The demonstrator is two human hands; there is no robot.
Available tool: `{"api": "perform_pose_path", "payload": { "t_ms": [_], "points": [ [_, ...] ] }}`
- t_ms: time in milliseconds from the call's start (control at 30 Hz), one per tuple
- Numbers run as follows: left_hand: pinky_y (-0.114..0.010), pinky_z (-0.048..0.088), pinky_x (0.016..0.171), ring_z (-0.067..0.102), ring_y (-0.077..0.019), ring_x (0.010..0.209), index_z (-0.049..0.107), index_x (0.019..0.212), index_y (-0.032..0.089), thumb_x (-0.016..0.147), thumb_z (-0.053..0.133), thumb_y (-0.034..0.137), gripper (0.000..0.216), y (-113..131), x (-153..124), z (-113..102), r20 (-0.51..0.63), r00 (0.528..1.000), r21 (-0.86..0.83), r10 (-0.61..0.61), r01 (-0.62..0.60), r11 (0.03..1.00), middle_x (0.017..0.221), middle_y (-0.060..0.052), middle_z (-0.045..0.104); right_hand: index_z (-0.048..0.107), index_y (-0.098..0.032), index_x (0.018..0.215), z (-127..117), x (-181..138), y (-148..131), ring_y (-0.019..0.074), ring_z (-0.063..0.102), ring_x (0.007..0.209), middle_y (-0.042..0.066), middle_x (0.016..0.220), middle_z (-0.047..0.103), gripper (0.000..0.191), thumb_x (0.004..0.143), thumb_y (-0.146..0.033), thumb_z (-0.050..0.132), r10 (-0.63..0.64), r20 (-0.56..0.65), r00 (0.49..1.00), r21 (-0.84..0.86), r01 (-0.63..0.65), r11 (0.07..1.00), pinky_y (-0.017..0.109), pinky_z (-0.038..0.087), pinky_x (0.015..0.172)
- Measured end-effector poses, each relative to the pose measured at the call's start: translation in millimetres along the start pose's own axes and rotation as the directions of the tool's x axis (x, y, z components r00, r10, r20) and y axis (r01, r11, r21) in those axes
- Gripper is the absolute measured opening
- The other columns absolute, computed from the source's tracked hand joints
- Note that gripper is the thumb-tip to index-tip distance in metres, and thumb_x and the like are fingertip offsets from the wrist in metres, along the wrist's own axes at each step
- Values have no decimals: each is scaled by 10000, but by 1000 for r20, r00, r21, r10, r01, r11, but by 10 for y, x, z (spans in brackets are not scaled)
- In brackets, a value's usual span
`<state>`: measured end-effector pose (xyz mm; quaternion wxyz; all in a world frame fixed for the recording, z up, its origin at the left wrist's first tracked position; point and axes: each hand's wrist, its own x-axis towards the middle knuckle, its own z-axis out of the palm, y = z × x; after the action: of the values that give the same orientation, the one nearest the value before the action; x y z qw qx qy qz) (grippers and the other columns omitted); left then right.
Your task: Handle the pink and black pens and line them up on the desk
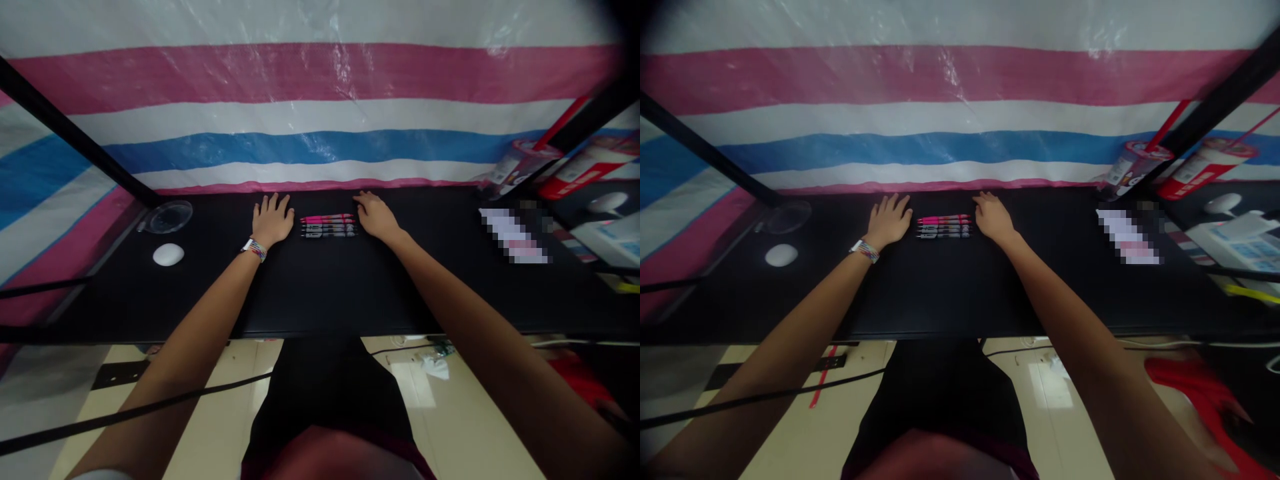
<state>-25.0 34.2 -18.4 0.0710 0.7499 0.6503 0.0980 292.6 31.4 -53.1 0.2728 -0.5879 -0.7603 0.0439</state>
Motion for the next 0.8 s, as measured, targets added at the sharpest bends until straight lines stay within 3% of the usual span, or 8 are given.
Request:
{"api": "perform_pose_path", "payload": {
  "t_ms": [300,800],
  "points": [
    [-612,128,1418,145,-392,1747,304,1775,259,1097,236,559,745,41,-19,-59,50,999,40,-10,8,999,1880,-42,207,700,-58,1475,-22,-20,-40,382,552,1552,212,1606,626,512,1024,-124,466,22,7,1000,-33,-22,999,573,420,1319],
    [-629,181,1404,221,-397,1728,396,1737,240,1100,290,529,708,35,-55,-69,-8,1000,24,14,-14,1000,1855,-74,289,699,-83,1481,-30,-26,-60,392,550,1556,201,1608,628,515,1029,-119,454,11,12,1000,-53,-10,999,619,434,1302]
  ]
}}
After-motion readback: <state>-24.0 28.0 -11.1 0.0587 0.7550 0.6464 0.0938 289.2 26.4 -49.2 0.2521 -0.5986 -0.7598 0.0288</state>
